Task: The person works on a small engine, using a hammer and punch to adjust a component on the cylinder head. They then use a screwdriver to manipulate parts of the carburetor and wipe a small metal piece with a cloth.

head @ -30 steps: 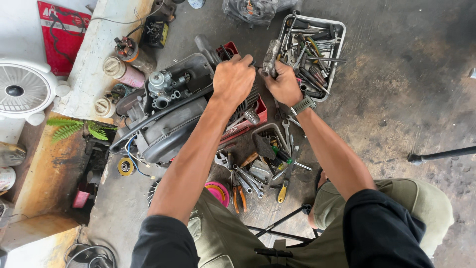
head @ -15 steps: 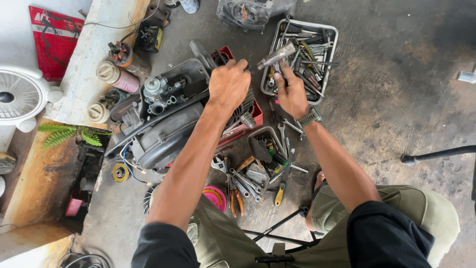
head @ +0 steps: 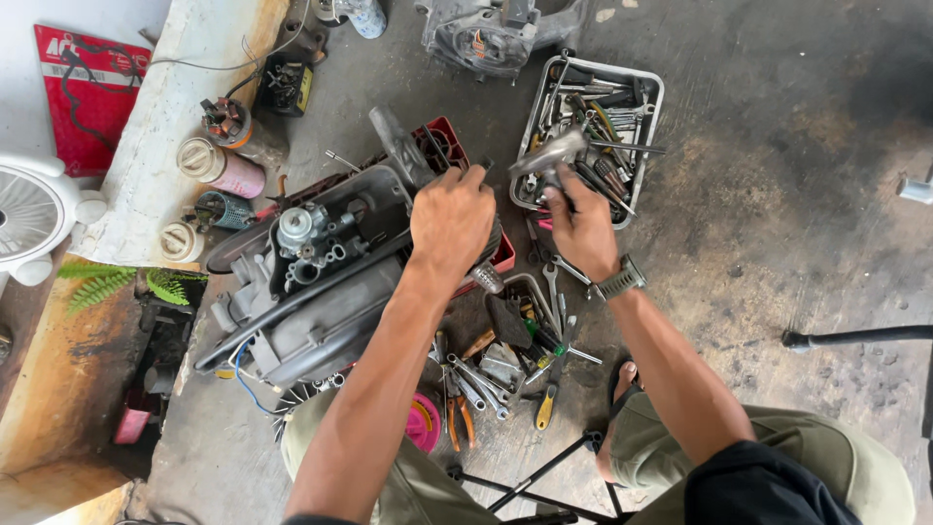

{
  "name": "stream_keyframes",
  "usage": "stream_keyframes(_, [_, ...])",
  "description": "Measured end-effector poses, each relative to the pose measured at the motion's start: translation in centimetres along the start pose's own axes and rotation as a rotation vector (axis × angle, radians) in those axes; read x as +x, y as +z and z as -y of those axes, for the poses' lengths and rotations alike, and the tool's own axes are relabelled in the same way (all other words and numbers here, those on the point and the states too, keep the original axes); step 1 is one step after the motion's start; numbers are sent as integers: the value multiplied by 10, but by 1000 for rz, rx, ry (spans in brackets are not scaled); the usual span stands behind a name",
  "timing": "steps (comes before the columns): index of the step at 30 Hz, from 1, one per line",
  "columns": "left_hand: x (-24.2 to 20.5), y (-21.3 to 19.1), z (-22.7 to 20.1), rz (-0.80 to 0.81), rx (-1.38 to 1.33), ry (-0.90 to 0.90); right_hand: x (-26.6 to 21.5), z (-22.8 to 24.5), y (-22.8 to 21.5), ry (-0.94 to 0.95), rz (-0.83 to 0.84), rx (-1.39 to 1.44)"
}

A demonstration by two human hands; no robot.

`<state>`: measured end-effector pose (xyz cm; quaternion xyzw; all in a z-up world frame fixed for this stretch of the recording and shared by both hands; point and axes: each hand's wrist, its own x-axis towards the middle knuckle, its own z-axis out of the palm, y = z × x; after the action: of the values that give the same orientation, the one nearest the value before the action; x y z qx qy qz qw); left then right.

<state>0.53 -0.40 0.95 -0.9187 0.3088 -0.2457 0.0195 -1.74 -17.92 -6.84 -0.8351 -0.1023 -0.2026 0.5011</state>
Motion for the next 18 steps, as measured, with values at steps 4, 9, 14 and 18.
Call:
stream_keyframes(4, [4, -3, 0, 24, 25, -12, 3, -6, 1, 30, 50, 18])
stream_keyframes(9, [1, 3, -2, 19, 25, -84, 14, 4, -11, 5, 13, 61])
stream_keyframes(14, [1, 4, -1, 25, 6, -100, 6, -3, -2, 42, 106, 31])
stream_keyframes(18, [1, 2, -2, 53, -15, -121, 7, 5, -5, 51, 137, -4])
